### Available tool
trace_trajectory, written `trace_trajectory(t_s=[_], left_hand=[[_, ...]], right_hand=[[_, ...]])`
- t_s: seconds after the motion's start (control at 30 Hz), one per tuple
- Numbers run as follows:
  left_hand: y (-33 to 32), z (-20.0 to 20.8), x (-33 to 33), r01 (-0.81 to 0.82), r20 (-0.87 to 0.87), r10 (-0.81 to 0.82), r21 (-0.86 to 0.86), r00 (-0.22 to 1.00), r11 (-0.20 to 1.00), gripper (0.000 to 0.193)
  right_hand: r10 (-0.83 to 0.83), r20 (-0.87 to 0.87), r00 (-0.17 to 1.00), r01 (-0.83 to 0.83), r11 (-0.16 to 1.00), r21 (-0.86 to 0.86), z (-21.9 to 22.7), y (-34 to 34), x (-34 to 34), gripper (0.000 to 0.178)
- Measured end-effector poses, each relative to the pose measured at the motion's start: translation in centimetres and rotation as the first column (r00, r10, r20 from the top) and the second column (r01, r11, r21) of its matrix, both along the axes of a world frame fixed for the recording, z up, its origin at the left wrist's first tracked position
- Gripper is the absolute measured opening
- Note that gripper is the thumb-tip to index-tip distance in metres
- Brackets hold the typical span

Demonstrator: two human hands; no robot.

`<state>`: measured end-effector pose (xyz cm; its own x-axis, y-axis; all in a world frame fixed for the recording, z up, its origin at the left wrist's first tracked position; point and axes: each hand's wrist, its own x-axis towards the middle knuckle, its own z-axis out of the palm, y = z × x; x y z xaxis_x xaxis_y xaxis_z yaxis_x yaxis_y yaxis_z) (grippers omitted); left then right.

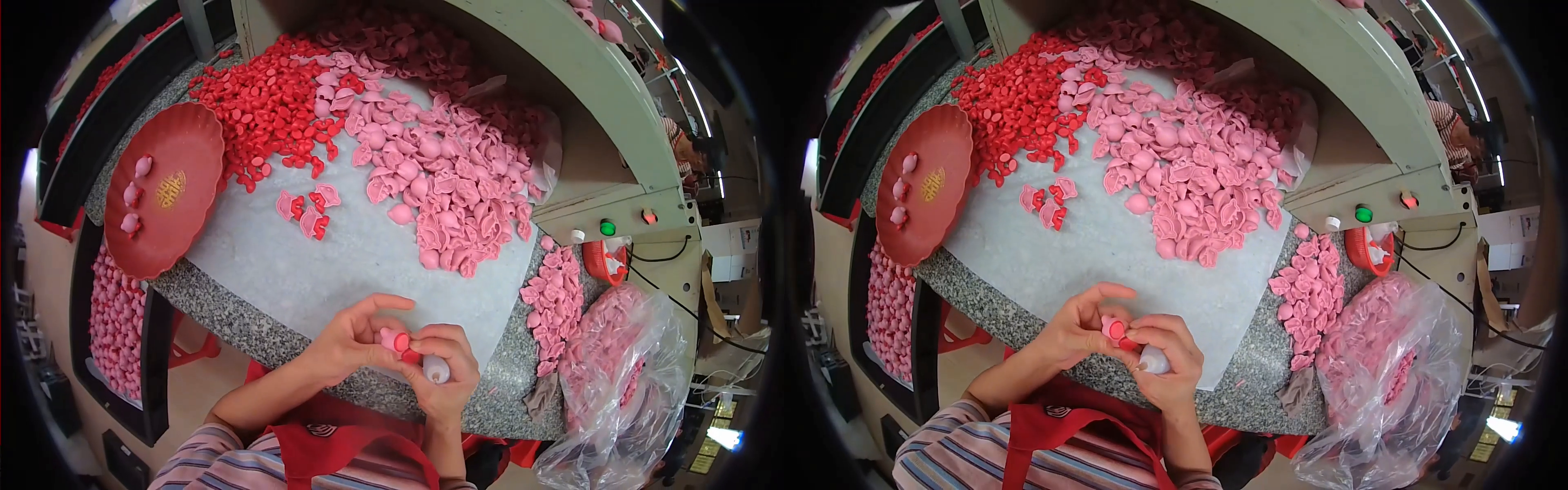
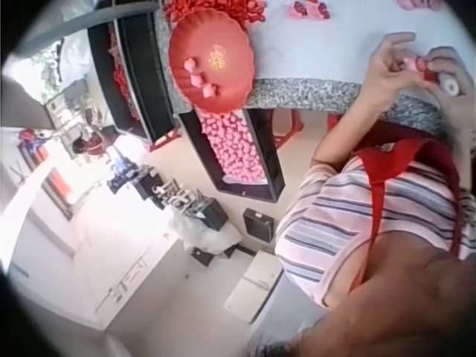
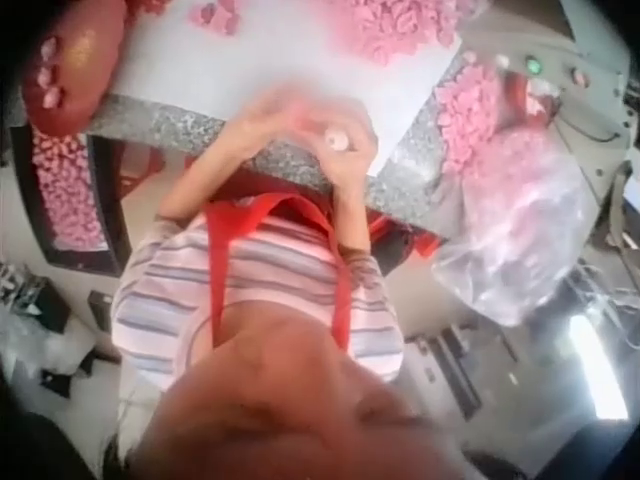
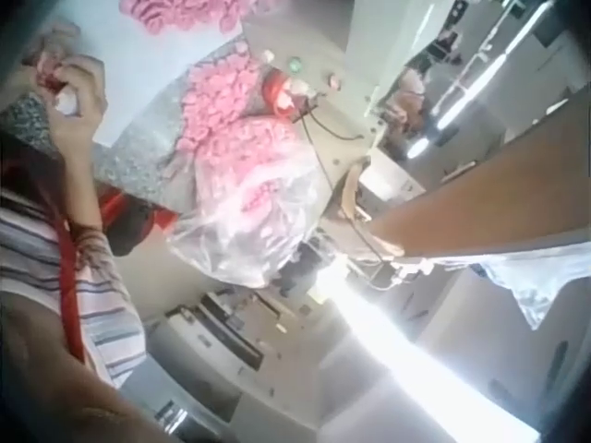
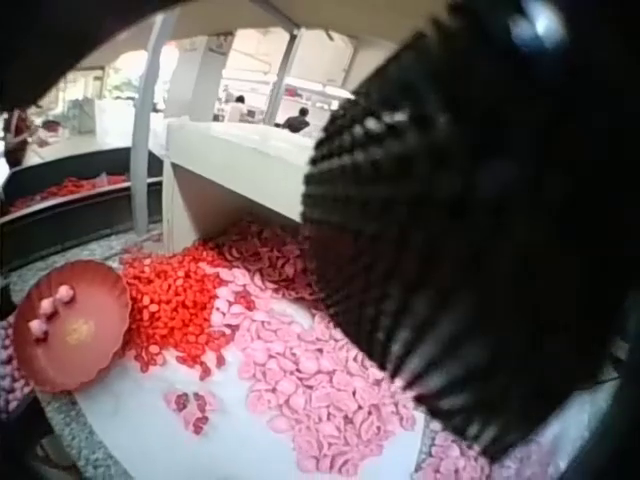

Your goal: Assembling small pink plastic toy parts by applying adhesive and joining components.

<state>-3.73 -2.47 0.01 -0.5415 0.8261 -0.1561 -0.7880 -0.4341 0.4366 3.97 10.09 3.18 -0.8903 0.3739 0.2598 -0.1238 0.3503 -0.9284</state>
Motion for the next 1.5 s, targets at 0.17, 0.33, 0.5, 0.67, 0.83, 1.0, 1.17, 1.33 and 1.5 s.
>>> trace_trajectory(t_s=[0.17,0.33,0.5,0.67,0.83,1.0,1.17,1.33,1.5], left_hand=[[0.5,-0.6,0.1,0.176,-0.072,-0.171,0.06,0.983,0.983,0.044],[0.9,0.1,1.2,0.264,-0.068,-0.264,-0.005,0.962,0.965,0.047],[0.8,0.1,1.7,0.309,-0.092,-0.318,-0.098,0.944,0.946,0.048],[0.8,0.7,1.7,0.319,-0.095,-0.331,-0.117,0.939,0.94,0.046],[0.6,0.3,1.7,0.338,-0.109,-0.349,-0.105,0.931,0.935,0.042],[0.7,0.2,2.0,0.337,-0.153,-0.357,-0.141,0.921,0.931,0.039],[0.7,1.6,1.9,0.281,-0.264,-0.305,-0.126,0.915,0.952,0.035],[1.0,2.1,2.7,-0.045,-0.409,-0.015,-0.135,0.912,0.99,0.035],[0.7,1.9,3.0,-0.014,-0.421,-0.066,-0.184,0.905,0.983,0.035]], right_hand=[[0.068,0.088,0.994,-0.019,0.881,-0.472,1.1,0.9,2.3,0.032],[0.207,0.254,0.945,0.063,0.646,-0.76,1.4,1.7,3.5,0.042],[0.237,0.259,0.936,0.035,0.671,-0.741,1.0,2.1,4.4,0.044],[0.232,0.235,0.944,0.029,0.649,-0.76,0.7,1.9,4.7,0.043],[0.249,0.157,0.956,-0.023,0.594,-0.804,-0.1,1.7,5.0,0.038],[0.265,0.062,0.962,-0.103,0.564,-0.82,-0.6,1.8,5.0,0.033],[0.267,-0.022,0.963,-0.167,0.533,-0.83,-0.6,1.6,4.9,0.03],[-0.082,-0.171,0.982,-0.014,0.869,-0.495,-2.1,-0.1,6.1,0.033],[-0.175,-0.186,0.967,0.059,0.863,-0.502,-2.9,-0.6,5.1,0.03]])
